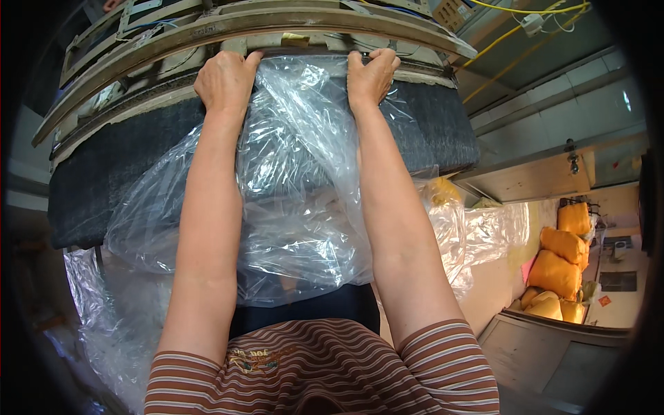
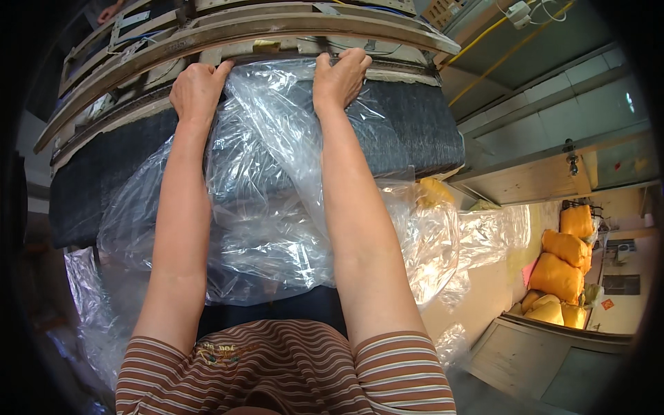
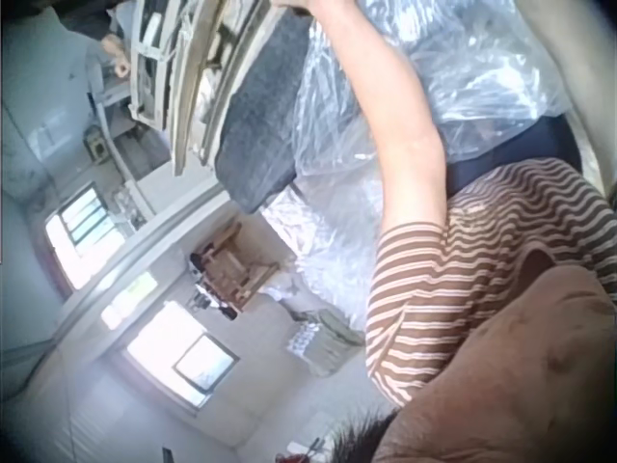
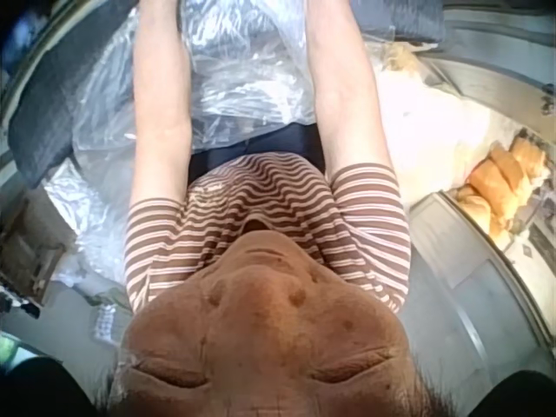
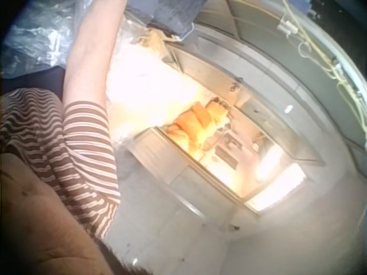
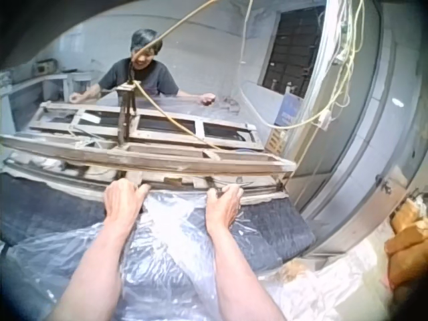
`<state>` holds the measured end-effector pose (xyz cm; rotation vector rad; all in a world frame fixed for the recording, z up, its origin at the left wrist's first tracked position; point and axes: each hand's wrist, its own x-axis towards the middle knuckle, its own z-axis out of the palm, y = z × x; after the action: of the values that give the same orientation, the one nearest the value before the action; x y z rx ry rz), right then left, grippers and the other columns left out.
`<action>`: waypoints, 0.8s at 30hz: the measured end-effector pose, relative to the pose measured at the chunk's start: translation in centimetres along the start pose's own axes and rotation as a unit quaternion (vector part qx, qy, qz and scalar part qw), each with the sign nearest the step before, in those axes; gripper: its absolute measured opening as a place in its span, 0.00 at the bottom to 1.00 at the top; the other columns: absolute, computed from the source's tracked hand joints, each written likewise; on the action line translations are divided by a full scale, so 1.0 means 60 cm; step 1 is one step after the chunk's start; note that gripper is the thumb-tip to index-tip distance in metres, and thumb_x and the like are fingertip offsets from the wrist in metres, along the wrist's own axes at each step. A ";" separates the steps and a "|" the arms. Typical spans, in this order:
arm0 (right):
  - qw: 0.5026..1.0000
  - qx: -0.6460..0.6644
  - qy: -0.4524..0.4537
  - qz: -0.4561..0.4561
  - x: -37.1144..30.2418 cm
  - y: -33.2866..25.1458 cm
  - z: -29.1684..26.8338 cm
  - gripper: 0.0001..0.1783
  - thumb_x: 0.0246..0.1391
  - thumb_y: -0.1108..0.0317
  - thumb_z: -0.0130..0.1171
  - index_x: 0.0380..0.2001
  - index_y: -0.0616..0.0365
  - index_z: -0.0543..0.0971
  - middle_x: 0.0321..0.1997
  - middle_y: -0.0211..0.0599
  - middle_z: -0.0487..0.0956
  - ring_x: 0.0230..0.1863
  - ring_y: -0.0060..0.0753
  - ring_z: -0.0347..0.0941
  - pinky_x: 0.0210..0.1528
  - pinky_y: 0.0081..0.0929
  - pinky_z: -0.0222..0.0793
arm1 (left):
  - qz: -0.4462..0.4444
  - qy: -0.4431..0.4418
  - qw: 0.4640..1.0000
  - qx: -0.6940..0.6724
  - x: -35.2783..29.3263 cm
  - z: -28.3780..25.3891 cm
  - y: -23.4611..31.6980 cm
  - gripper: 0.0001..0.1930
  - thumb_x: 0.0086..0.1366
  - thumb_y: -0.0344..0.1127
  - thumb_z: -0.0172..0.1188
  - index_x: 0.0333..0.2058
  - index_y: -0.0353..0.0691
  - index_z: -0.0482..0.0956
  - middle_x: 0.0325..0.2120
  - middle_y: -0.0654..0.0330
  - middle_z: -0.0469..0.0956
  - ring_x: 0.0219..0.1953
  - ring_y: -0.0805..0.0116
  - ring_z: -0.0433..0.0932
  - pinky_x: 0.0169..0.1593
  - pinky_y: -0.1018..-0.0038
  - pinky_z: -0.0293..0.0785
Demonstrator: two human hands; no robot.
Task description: The person wraps a large curved upholstered furniture piece with a clear plastic sheet. They repeatedly pull, smooth, and tuck the plastic around the object's edges and surface, adjusting coverage by hand throughout the clip.
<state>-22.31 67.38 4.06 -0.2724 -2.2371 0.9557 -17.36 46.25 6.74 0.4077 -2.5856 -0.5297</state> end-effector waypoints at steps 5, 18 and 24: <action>1.000 0.012 0.011 0.023 0.002 0.005 -0.001 0.17 0.47 0.63 0.58 0.33 0.61 0.65 0.41 0.47 0.66 0.44 0.52 0.67 0.47 0.43 0.63 | -0.066 -0.244 0.937 -0.240 0.017 -0.014 -0.025 0.23 0.59 0.55 0.57 0.23 0.37 0.82 0.20 0.58 0.80 0.19 0.68 0.76 0.30 0.72 0.72; 0.993 0.093 0.018 0.065 0.006 0.003 -0.007 0.20 0.57 0.54 0.48 0.29 0.63 0.65 0.40 0.48 0.66 0.41 0.52 0.66 0.47 0.44 0.61 | -0.089 -0.231 0.929 -0.275 -0.001 -0.024 -0.024 0.28 0.60 0.61 0.53 0.32 0.35 0.80 0.23 0.62 0.78 0.21 0.74 0.73 0.28 0.76 0.67; 0.959 0.277 0.052 -0.027 -0.002 0.005 -0.063 0.17 0.61 0.57 0.45 0.32 0.63 0.66 0.36 0.42 0.66 0.40 0.39 0.65 0.46 0.37 0.61 | 0.038 -0.136 0.896 -0.420 -0.025 -0.041 -0.016 0.15 0.63 0.43 0.58 0.26 0.35 0.78 0.17 0.67 0.71 0.20 0.80 0.66 0.26 0.81 0.62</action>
<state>-19.77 69.63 5.68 -0.0056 -1.7824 1.4482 -14.69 45.24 7.80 -0.0779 -2.2991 -1.6648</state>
